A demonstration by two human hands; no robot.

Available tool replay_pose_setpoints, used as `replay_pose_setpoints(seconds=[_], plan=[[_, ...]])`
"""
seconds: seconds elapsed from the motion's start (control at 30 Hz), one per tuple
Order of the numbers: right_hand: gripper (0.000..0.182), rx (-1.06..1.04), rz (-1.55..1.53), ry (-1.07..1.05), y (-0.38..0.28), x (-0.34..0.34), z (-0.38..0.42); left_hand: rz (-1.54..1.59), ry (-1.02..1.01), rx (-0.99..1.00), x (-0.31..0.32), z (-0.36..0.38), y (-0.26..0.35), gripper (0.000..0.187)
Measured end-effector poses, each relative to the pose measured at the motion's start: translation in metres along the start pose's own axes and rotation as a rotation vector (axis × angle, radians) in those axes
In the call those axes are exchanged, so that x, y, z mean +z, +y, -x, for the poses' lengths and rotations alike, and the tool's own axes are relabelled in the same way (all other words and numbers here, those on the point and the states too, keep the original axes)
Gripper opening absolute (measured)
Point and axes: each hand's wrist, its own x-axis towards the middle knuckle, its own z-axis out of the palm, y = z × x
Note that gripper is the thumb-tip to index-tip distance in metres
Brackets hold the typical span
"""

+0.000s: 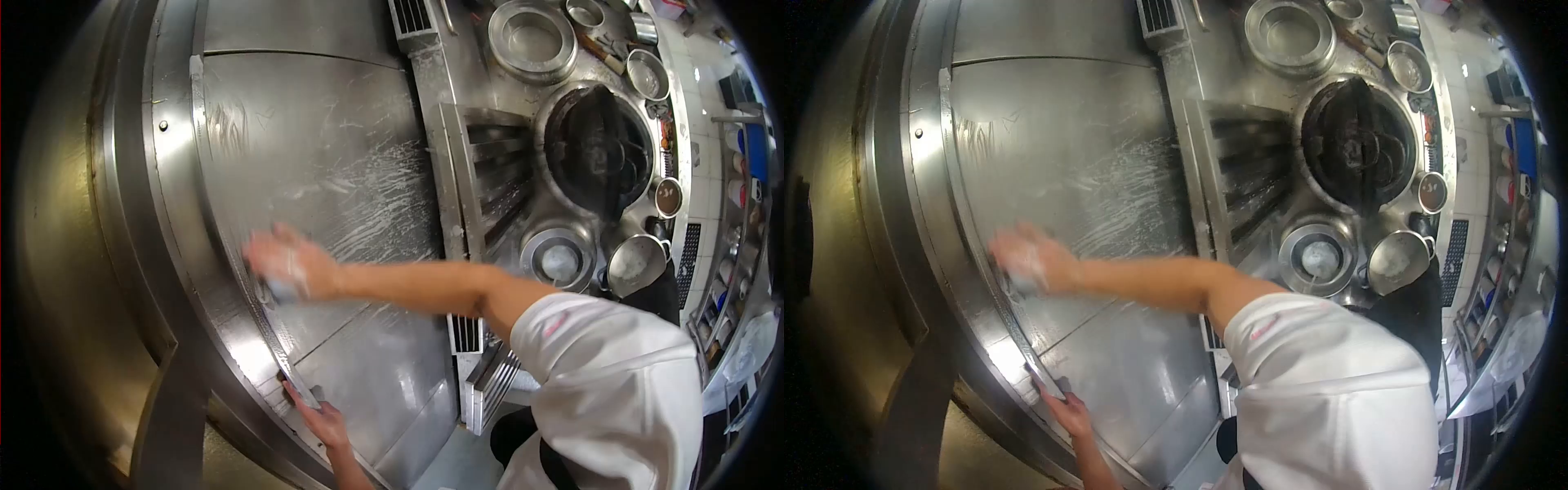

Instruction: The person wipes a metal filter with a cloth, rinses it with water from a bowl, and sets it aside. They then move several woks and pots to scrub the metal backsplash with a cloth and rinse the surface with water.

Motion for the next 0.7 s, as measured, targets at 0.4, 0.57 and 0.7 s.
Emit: replay_pose_setpoints(seconds=[0.4, 0.57, 0.7], plan=[[0.059, 0.062, -0.063, 0.065, 0.092, -0.063, -0.071, 0.107, 0.028, -0.011, 0.010, 0.008, -0.023, 0.070], [0.024, 0.994, -0.522, 0.874, 0.195, -0.046, -0.197, -0.027, -0.006, -0.015, 0.000, 0.013, -0.024, 0.056], [0.037, 0.330, 0.005, 0.599, 0.104, -0.007, -0.155, -0.023, 0.029, 0.023, 0.006, 0.016, -0.027, 0.056]])
